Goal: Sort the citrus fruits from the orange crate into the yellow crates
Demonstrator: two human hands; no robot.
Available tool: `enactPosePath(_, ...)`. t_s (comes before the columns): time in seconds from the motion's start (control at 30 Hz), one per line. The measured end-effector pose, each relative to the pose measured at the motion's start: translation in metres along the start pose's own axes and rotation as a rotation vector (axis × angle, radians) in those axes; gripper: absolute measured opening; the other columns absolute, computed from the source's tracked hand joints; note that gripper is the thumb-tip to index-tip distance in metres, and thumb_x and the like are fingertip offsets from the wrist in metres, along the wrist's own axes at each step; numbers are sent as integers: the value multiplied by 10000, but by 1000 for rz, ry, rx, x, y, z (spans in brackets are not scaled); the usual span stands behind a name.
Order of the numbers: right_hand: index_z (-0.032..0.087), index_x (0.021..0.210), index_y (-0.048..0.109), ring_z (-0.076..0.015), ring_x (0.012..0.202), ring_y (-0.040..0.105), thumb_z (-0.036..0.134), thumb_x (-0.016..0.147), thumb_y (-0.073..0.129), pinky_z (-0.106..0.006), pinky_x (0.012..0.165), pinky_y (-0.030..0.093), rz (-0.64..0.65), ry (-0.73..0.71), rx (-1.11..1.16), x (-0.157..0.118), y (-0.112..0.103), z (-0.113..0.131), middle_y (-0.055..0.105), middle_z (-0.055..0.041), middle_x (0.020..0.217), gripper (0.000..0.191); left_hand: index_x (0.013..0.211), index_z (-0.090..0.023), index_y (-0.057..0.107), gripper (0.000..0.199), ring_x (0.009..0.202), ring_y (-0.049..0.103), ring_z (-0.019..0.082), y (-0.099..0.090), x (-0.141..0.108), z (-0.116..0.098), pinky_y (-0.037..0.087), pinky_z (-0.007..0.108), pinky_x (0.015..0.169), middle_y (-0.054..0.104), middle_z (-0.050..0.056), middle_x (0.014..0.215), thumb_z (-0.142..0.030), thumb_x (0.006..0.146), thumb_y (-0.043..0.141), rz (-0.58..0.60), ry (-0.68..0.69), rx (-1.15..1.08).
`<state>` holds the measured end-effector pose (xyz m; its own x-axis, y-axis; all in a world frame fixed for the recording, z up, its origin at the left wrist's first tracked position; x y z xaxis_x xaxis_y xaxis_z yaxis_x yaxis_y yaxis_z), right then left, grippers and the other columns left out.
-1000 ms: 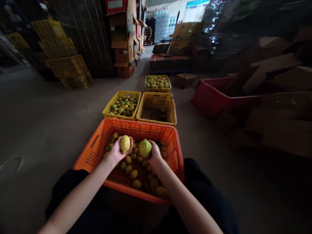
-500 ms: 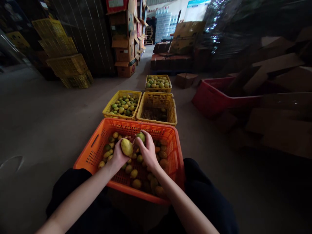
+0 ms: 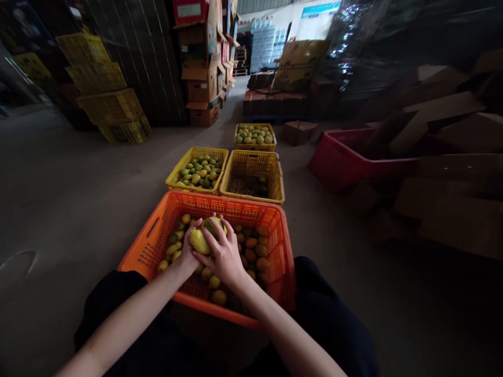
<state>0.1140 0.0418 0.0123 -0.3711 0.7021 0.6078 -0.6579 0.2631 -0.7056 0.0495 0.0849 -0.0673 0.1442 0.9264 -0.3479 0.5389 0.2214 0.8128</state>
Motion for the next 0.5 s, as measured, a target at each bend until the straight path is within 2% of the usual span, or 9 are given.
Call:
enactPosePath(0.07, 248, 1282, 482, -341, 1269, 302, 418, 786, 592, -550, 995, 353, -5, -27, -1, -1, 0, 2, 473, -99, 1325, 536, 964, -137, 622, 321, 936, 618, 182, 5, 1, -1, 483, 279, 848, 668, 56, 875, -398, 791, 548, 32, -9, 37)
enactPosePath(0.17, 253, 1302, 469, -311, 1186, 417, 365, 815, 569, -513, 974, 386, -31, -69, 2, -2, -3, 4, 577, -87, 1209, 509, 966, -113, 622, 367, 956, 614, 207, 14, 3, 6, 486, 308, 862, 662, 77, 901, -429, 792, 557, 104, -132, 90)
enactPosePath(0.3, 254, 1286, 492, -285, 1032, 529, 340, 805, 586, -484, 917, 427, -63, -63, 52, -2, -14, -3, 631, -84, 1130, 497, 924, -117, 629, 321, 945, 616, 219, 24, 3, 5, 501, 314, 843, 655, 67, 887, -404, 789, 588, 174, -218, 142)
enactPosePath(0.43, 268, 1251, 514, -291, 1030, 547, 342, 762, 630, -489, 913, 430, -158, 138, 164, 2, -36, -27, 609, -88, 1160, 509, 898, -141, 621, 249, 916, 617, 192, 29, 2, -21, 514, 300, 818, 650, 49, 895, -273, 703, 702, 150, -49, 198)
enactPosePath(0.5, 280, 1210, 539, -281, 1039, 549, 335, 727, 665, -469, 939, 424, -235, 270, 241, 4, -48, -40, 607, -76, 1151, 502, 942, -167, 617, 338, 890, 619, 172, 31, -1, -35, 513, 290, 812, 648, 29, 920, -152, 630, 745, 132, 50, 249)
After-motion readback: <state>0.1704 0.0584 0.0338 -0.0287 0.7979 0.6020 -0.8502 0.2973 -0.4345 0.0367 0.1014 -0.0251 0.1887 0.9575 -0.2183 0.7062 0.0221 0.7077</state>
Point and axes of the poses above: each hand's wrist, its own x-axis towards the middle knuckle, its own y-axis out of the palm, z = x × y, the point moved 9 cm from there along x, towards the middle knuckle
